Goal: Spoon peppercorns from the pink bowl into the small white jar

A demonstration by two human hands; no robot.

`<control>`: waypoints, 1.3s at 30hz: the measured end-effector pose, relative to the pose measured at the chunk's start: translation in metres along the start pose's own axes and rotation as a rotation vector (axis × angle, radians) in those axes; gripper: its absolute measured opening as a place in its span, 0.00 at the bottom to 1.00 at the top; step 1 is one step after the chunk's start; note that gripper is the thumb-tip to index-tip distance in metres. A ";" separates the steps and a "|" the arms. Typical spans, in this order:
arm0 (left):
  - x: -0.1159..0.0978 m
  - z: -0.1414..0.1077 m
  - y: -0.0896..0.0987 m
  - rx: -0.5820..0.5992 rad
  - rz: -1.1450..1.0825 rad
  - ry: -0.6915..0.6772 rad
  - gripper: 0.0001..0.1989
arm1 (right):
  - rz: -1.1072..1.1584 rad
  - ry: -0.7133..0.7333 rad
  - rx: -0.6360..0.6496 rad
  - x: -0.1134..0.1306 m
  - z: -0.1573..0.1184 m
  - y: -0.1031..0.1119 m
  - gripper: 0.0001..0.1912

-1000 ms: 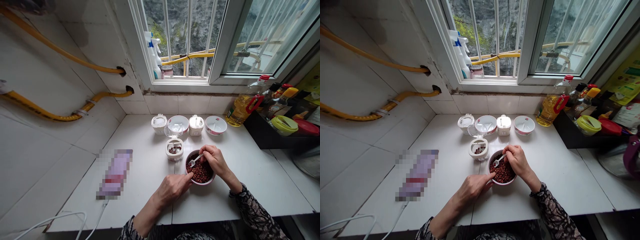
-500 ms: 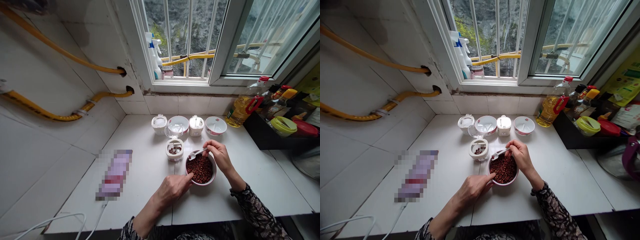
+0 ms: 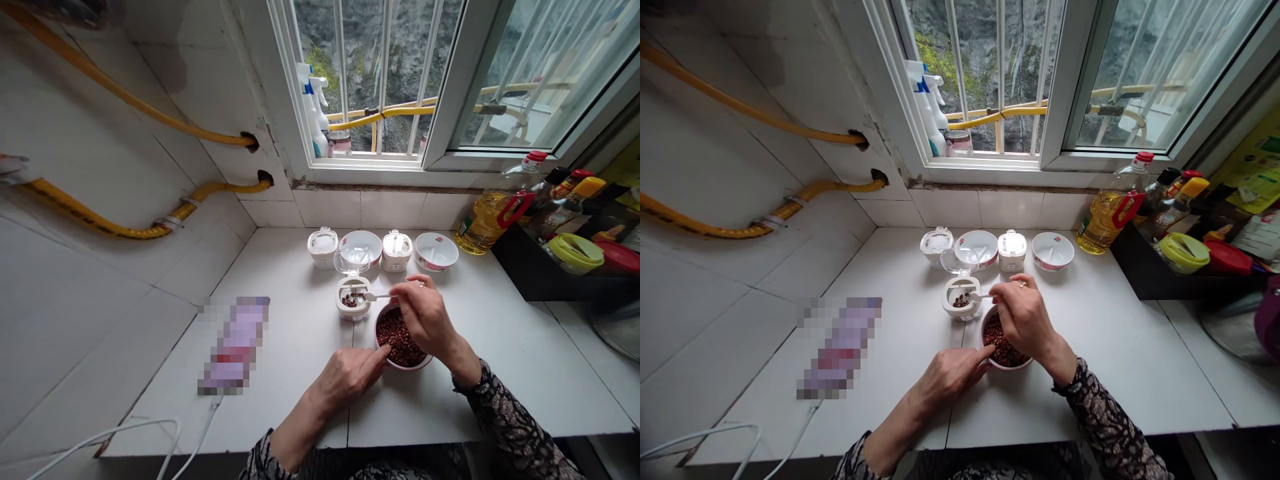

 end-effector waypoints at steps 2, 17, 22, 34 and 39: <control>0.000 0.001 0.000 0.004 -0.009 0.002 0.12 | -0.050 -0.040 -0.031 -0.008 -0.004 0.014 0.10; 0.002 0.004 0.002 -0.007 -0.044 0.015 0.11 | 0.011 -0.398 0.030 -0.065 -0.036 -0.002 0.11; 0.003 0.003 0.001 -0.001 -0.064 0.016 0.11 | 0.117 -0.531 -0.006 -0.078 -0.042 0.005 0.11; 0.002 0.003 0.003 -0.001 -0.047 0.009 0.12 | 0.497 -0.769 -0.089 -0.095 -0.053 -0.002 0.08; 0.002 0.003 0.002 0.007 -0.066 0.015 0.12 | 0.723 -0.770 -0.155 -0.092 -0.041 -0.006 0.09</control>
Point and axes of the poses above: each hand's wrist, its own z-axis towards the middle knuckle, its own y-axis out of the back of the hand, x = y × z, the point moved 10 cm from there along z, towards the middle knuckle, and after that the axes turned 7 degrees about z, right-handed, at the moved point
